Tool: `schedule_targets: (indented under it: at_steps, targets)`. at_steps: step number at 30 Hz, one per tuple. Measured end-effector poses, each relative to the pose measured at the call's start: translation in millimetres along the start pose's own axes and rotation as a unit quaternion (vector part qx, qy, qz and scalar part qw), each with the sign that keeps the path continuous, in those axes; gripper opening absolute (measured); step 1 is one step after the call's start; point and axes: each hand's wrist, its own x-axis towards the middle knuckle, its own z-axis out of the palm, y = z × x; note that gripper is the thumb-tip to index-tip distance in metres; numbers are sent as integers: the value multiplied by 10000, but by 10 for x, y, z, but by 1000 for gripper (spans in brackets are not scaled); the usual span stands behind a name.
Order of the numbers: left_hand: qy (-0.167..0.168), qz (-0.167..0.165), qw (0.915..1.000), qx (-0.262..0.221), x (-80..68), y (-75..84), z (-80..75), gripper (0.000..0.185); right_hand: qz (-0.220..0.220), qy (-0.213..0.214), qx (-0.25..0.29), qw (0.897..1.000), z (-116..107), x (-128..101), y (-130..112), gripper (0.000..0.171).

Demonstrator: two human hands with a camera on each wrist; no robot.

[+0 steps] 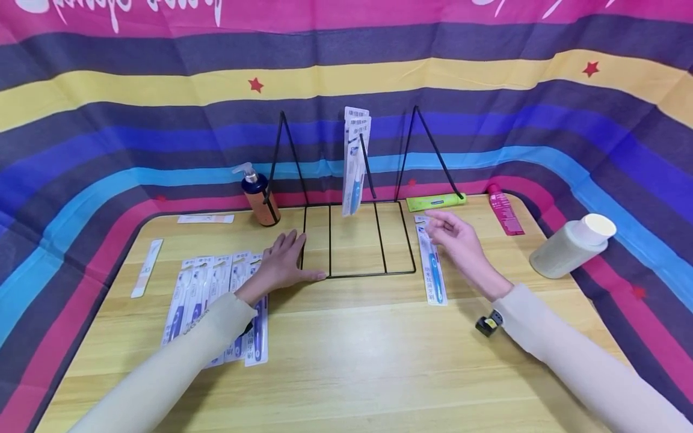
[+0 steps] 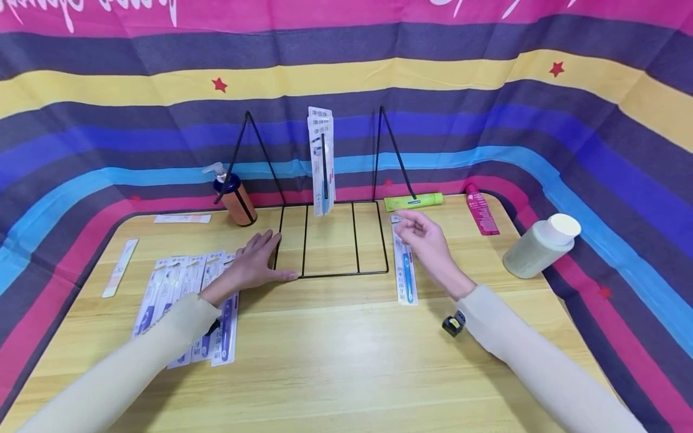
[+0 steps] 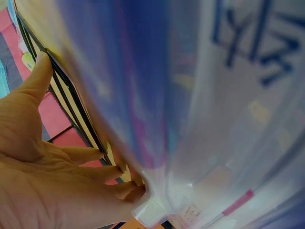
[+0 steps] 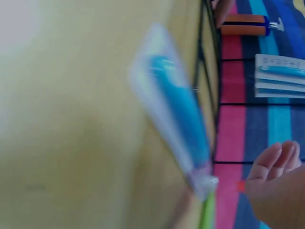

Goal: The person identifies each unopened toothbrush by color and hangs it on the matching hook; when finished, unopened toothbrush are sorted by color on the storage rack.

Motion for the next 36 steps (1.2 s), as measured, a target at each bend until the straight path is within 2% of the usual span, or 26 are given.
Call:
schedule_targets:
  at_steps: [4,8,11,14,24,28,33,36]
  targets:
    - [6,68,10000,48,1,11,9,119,968,41,10,9953,-141,-193,105,58]
    - [29,115,9999,41,6,-4,17,119,1472,-196,-743,9861,-189,-296,169,66]
    - [21,118,9999,-30,4,-15,16,119,1486,-357,-1501,9768,-204,-325,209,70]
    - [25,105,9999,-41,3,-21,20,120,1460,-416,-1963,9687,-214,-336,236,69]
    - [29,46,10000,-49,-3,6,24,118,1689,-339,-2601,9501,-200,-349,195,58]
    - [44,35,10000,22,0,20,26,117,1518,-300,-2874,9452,-198,-381,182,56]
    - [54,29,10000,27,-2,21,17,117,1405,-273,-2902,9462,-201,-424,123,52]
    - [54,46,10000,-3,-15,19,11,118,1398,-245,-2523,9572,-194,-448,104,50]
